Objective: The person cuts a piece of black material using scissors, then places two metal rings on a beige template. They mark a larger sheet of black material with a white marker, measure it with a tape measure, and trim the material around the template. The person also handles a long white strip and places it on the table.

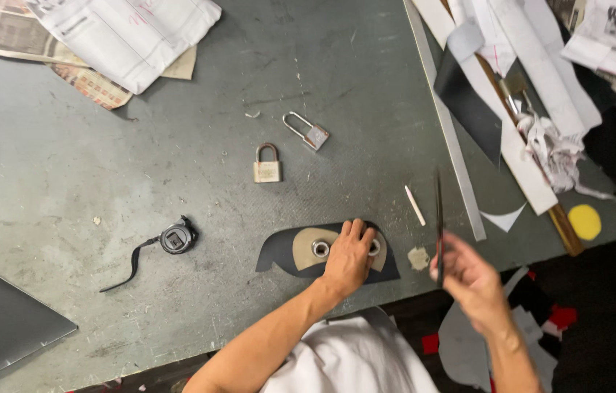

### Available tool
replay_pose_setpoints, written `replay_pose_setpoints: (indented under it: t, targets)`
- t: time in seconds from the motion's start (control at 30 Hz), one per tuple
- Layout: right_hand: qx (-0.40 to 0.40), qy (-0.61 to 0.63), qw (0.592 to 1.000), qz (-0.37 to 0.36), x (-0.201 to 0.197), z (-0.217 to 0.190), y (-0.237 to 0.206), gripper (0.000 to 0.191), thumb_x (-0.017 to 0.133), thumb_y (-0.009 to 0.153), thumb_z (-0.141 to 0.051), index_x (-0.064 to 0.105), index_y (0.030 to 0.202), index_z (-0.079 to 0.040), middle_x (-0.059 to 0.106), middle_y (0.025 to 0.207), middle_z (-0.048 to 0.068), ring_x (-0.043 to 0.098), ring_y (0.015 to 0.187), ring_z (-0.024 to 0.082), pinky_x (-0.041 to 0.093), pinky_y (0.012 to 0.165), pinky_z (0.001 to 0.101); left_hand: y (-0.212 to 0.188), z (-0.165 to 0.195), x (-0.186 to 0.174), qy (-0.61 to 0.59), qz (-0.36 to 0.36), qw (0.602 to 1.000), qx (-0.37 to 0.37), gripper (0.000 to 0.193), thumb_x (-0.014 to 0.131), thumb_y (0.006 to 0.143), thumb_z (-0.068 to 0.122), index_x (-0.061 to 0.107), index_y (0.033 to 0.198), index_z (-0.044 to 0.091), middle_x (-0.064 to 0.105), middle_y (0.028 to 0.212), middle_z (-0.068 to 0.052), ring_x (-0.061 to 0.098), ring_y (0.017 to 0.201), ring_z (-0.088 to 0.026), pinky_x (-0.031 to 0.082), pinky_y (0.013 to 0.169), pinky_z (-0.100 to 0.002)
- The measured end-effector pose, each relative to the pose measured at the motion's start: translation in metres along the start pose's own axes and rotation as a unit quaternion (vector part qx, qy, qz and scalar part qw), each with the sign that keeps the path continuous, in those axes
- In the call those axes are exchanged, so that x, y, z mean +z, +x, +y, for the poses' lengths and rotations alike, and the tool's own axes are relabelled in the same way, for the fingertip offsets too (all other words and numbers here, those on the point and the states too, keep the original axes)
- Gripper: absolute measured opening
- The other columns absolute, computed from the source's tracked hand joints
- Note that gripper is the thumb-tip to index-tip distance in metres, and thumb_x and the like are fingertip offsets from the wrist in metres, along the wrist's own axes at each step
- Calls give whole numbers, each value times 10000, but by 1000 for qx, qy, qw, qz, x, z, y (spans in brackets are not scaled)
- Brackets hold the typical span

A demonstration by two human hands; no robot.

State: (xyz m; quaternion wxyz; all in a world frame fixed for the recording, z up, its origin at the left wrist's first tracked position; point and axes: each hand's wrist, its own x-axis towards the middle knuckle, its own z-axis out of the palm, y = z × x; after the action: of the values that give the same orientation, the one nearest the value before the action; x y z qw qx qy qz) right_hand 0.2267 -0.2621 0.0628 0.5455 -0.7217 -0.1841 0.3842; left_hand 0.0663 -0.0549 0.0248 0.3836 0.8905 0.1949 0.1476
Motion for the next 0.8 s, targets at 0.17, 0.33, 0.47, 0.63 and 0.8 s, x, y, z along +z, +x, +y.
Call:
replay_pose_setpoints:
  t: [0.17, 0.33, 0.47, 0.63, 0.8]
  targets:
    - [180, 49, 982, 7, 47, 81, -103, 450, 843, 757, -47, 693, 1179, -2, 644, 731, 10, 591, 620, 100, 483, 573, 263, 3, -2, 0, -13, -16, 1000, -1, 471, 760, 694, -40, 589, 1129, 16, 522, 1154, -183, 520, 1087, -389, 496, 889, -458]
    - [307, 67, 949, -6, 77, 117, -172, 441, 906, 712, -168, 709, 1063, 14, 600, 648, 0, 559, 535, 113, 459, 496, 291, 5, -5, -2, -29, -25, 999, 17, 499, 756, 711, -38, 580, 1177, -1, 501, 1158, -200, 507, 1071, -391, 487, 915, -467]
    - [313, 89, 946, 5, 103, 122, -184, 473, 913, 716, -220, 717, 1081, 7, 622, 683, 4, 581, 559, 101, 477, 507, 283, 5, -5, -3, -51, -28, 998, 27, 496, 759, 755, -30, 593, 1220, 14, 501, 1162, -192, 505, 1067, -388, 477, 933, -470]
    - [233, 128, 963, 32, 139, 118, -162, 446, 874, 755, -186, 705, 1133, -23, 644, 792, -35, 633, 639, 68, 537, 559, 253, 7, -2, -5, -53, -39, 998, 21, 457, 788, 776, 5, 592, 1189, 25, 498, 1165, -192, 502, 1069, -398, 466, 921, -485]
    - [216, 89, 970, 68, 161, 110, -146, 431, 867, 764, -95, 706, 1159, -38, 620, 730, -22, 574, 607, 68, 474, 539, 237, 8, -2, -5, -57, -48, 997, 12, 470, 802, 773, 22, 592, 1193, 22, 498, 1159, -186, 503, 1069, -397, 465, 909, -489]
